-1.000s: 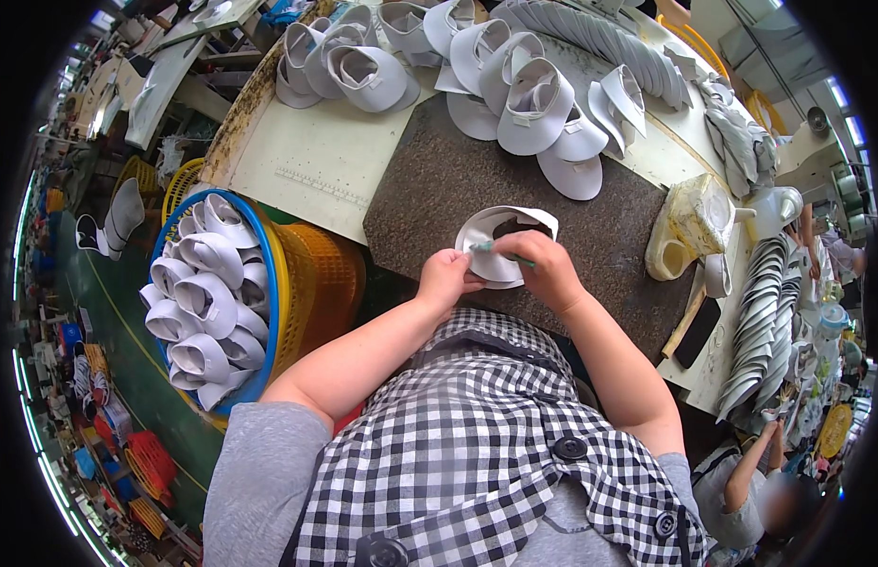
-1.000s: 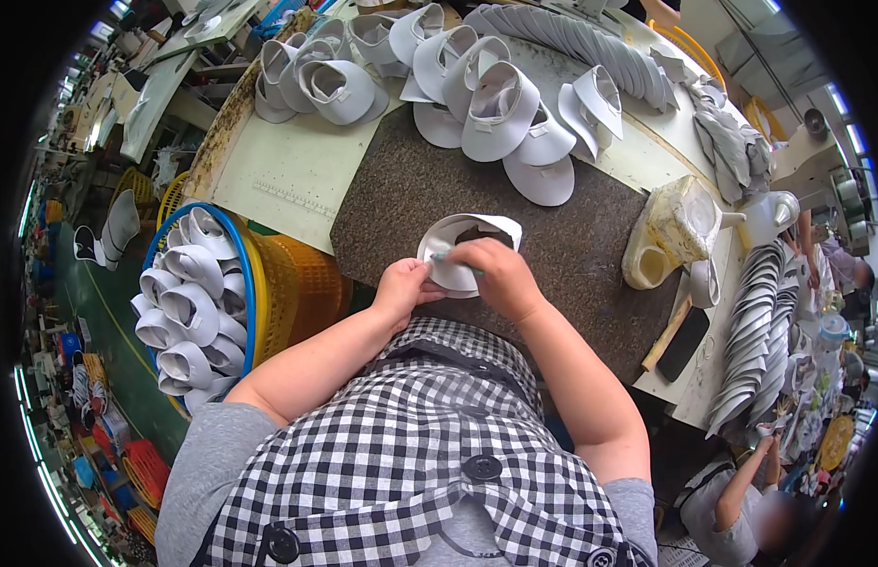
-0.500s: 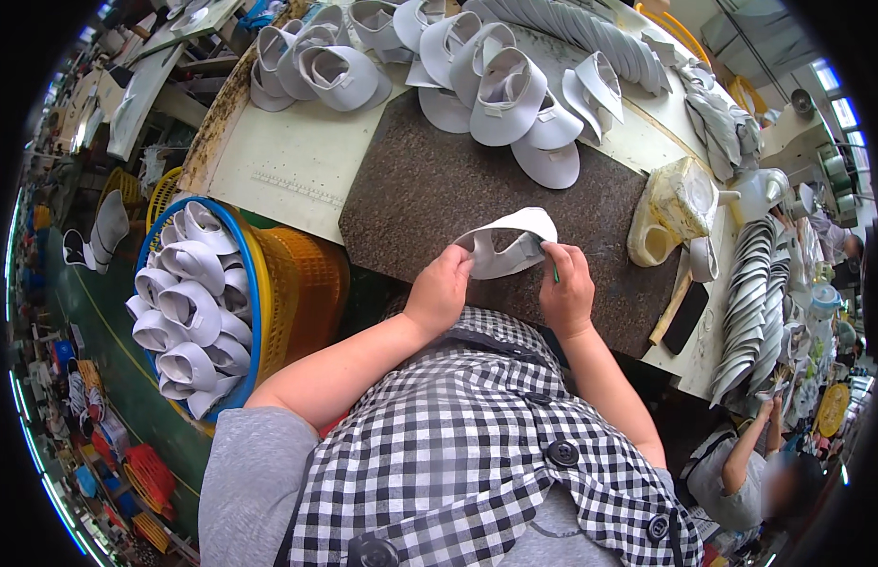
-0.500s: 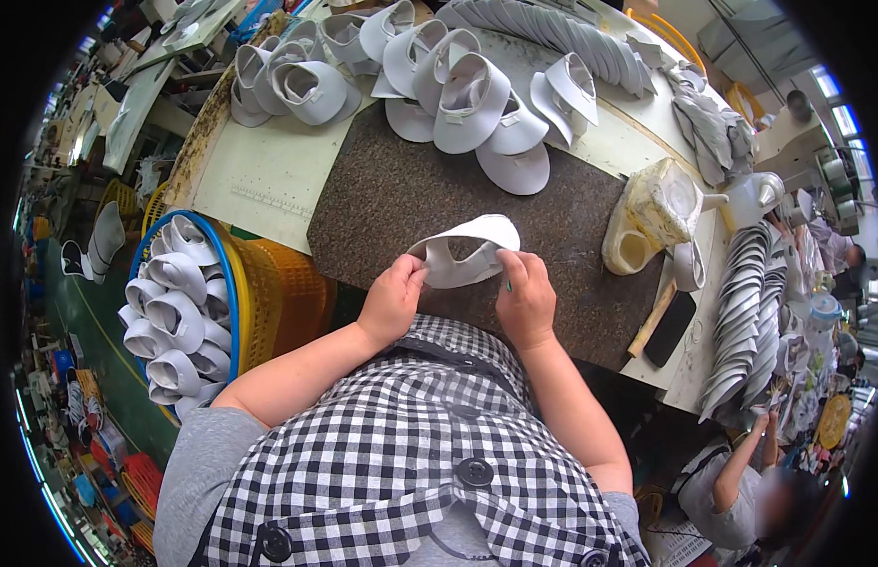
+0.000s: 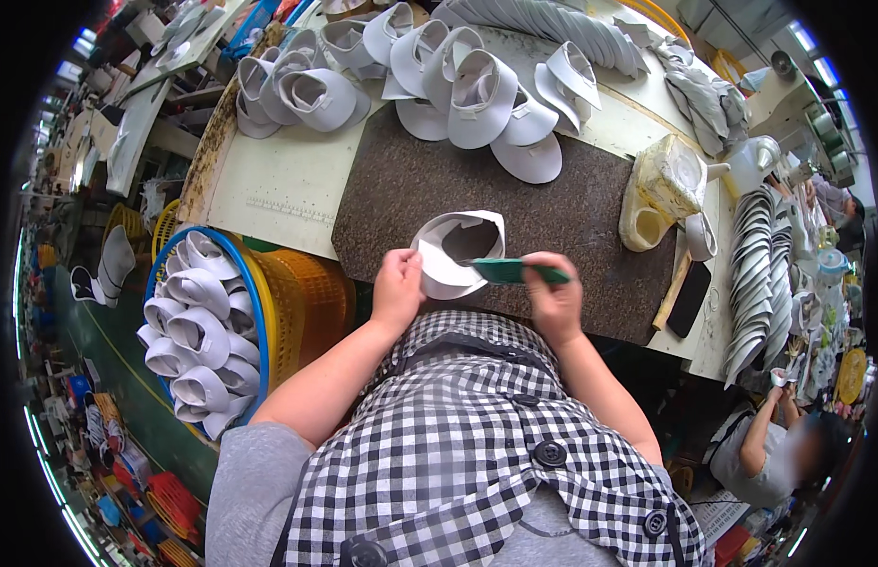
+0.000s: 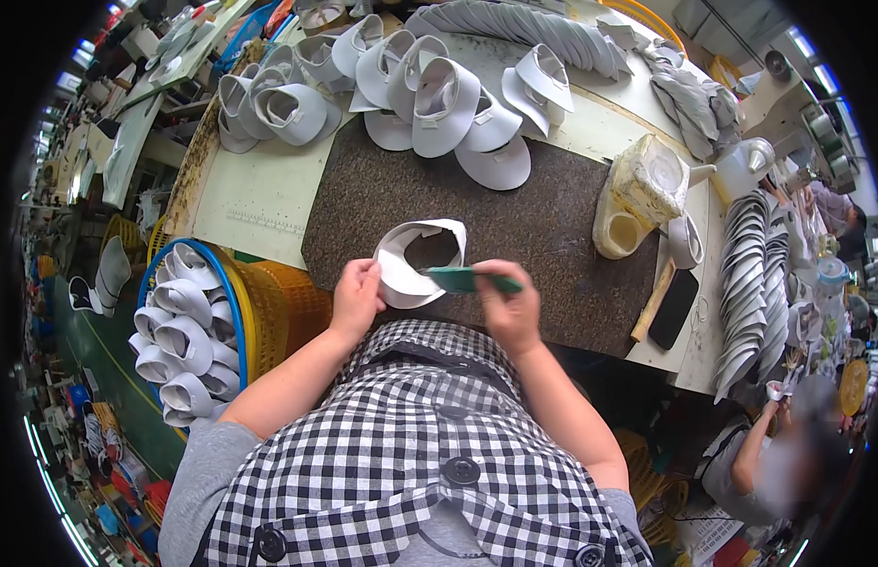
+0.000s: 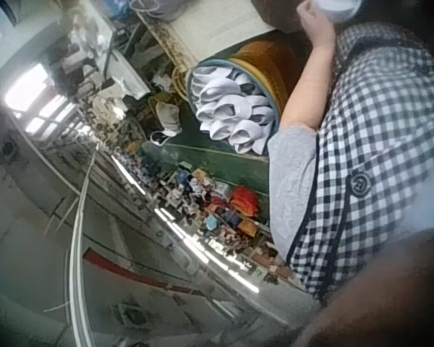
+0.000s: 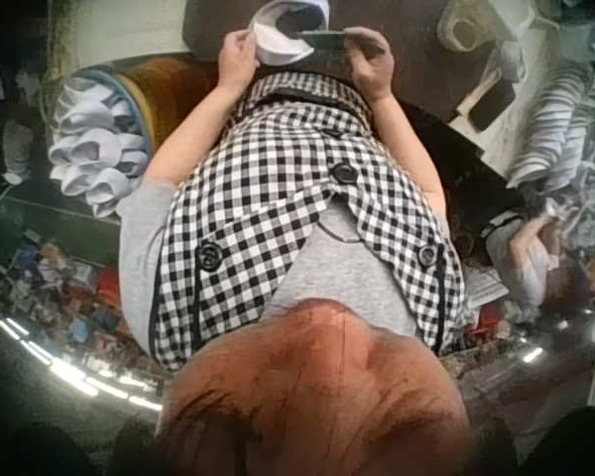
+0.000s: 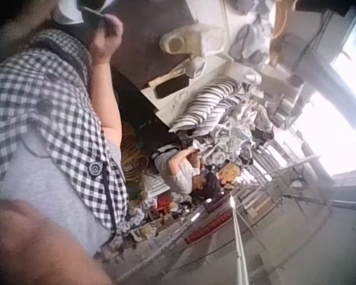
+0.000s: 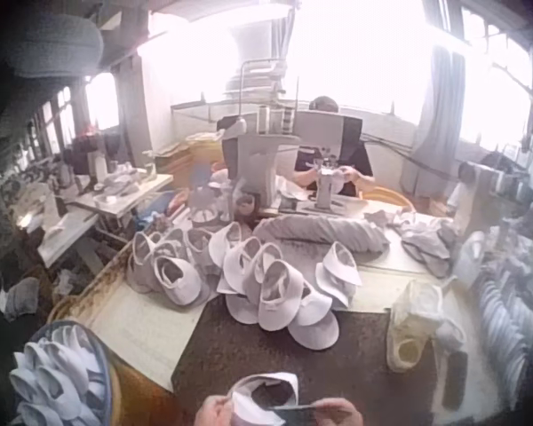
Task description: The person applies adhesive to shoe upper parts using a brush.
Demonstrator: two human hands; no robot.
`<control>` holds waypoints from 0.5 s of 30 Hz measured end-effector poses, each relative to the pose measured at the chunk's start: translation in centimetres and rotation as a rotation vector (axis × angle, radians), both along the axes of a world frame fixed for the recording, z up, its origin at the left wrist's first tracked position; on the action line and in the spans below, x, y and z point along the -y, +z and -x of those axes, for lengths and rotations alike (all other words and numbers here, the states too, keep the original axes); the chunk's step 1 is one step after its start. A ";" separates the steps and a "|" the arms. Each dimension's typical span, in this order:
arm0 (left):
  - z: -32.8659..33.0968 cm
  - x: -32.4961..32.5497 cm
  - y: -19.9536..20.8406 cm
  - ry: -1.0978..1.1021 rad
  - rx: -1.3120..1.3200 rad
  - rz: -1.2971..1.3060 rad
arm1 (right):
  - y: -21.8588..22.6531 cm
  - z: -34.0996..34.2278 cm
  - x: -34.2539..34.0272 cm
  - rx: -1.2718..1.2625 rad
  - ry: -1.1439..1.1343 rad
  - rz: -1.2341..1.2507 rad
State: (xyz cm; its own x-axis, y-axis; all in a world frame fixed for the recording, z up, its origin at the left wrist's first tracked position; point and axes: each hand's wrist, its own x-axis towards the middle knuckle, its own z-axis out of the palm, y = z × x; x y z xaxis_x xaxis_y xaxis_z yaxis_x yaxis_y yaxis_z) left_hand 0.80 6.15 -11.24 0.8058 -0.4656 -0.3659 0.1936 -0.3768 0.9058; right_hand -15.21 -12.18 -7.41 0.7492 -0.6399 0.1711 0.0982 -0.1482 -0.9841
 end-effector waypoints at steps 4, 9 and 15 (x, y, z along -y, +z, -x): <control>-0.6 0.3 3.7 -0.056 0.571 -0.036 | 1.6 4.6 6.2 0.154 -0.420 -0.090; 0.9 5.4 5.0 -0.485 0.709 -0.029 | 3.1 8.4 14.5 -0.160 -0.770 0.231; 0.8 9.6 2.5 -0.548 0.362 -0.196 | 2.1 7.1 16.5 -0.479 -0.725 0.447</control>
State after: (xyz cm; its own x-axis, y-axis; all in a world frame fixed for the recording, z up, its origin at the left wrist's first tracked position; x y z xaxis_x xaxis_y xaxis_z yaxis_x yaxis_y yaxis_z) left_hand 0.04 -3.49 -8.74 0.5604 -0.7937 -0.2366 -0.3741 -0.4975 0.7827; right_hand -22.33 -28.64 -5.35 0.2531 -0.9229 0.2900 -0.5591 -0.3842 -0.7347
